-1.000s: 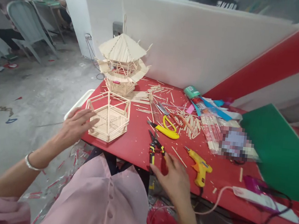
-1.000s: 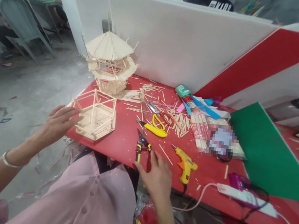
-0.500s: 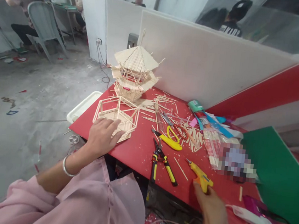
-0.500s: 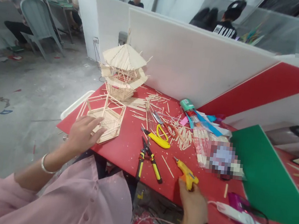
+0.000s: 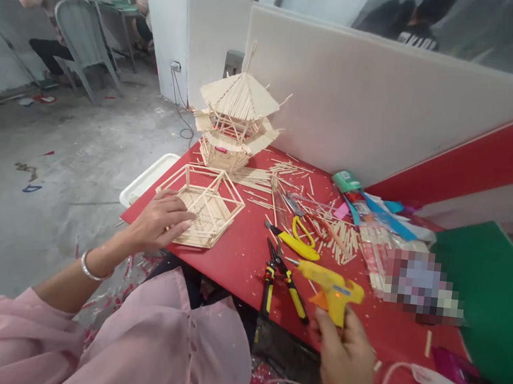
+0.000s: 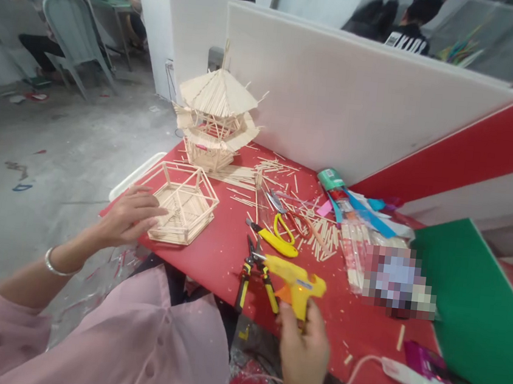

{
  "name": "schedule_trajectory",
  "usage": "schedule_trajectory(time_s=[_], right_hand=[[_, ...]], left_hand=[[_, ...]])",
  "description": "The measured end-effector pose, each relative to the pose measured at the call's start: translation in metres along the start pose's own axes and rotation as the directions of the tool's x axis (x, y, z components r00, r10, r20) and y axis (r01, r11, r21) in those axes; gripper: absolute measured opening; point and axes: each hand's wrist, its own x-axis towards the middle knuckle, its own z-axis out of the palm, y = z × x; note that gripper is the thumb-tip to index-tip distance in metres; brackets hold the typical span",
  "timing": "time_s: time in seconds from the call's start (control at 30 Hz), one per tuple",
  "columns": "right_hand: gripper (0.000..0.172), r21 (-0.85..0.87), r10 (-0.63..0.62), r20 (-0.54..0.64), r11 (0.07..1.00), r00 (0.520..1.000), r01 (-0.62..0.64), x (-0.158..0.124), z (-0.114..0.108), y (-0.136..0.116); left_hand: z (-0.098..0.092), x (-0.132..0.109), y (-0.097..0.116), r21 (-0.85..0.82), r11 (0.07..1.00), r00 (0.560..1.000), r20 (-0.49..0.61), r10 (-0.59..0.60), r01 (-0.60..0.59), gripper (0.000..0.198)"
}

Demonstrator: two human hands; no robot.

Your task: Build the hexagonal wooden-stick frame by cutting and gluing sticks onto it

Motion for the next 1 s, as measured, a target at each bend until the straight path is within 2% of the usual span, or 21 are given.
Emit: schedule_trajectory(time_s=[0.07, 0.13, 0.2, 0.27, 0.37, 0.43, 0.7, 1.0], right_hand=[[0.051, 0.020, -0.131, 0.072, 0.991, 0.989, 0.130, -0.011, 0.016, -0.035], [0.046, 0.067, -0.279, 0.173, 0.960, 0.945, 0.271, -0.017, 0.029, -0.066], [0.044, 0.038, -0.348, 0.193, 0.937, 0.917, 0.347, -0.018, 0.039, -0.086], [0.045, -0.022, -0.393, 0.178, 0.915, 0.902, 0.402, -0.018, 0.046, -0.096], [0.049, -0.077, -0.467, 0.171, 0.872, 0.868, 0.484, -0.018, 0.054, -0.097], [0.050, -0.097, -0.493, 0.175, 0.853, 0.852, 0.513, -0.020, 0.057, -0.094], [0.050, -0.097, -0.458, 0.183, 0.872, 0.870, 0.479, -0.023, 0.064, -0.089], [0.046, -0.097, -0.506, 0.156, 0.847, 0.848, 0.523, -0.025, 0.067, -0.088]], left_hand=[[0.000, 0.005, 0.001, 0.007, 0.999, 0.994, -0.096, -0.048, 0.049, 0.025], [0.000, 0.015, 0.002, 0.039, 0.998, 0.987, -0.160, -0.034, 0.041, 0.023], [-0.003, 0.029, 0.001, 0.078, 0.996, 0.993, -0.108, 0.053, -0.045, 0.020], [-0.007, 0.044, -0.001, 0.075, 0.986, 0.989, 0.041, 0.145, -0.148, 0.027], [-0.009, 0.062, -0.007, 0.012, 0.968, 0.939, 0.248, 0.238, -0.249, 0.036], [-0.007, 0.068, -0.010, -0.038, 0.957, 0.910, 0.302, 0.284, -0.286, 0.036], [0.000, 0.072, -0.010, -0.083, 0.949, 0.902, 0.297, 0.314, -0.303, 0.039], [-0.001, 0.075, -0.007, -0.166, 0.953, 0.903, 0.312, 0.295, -0.254, 0.037]])
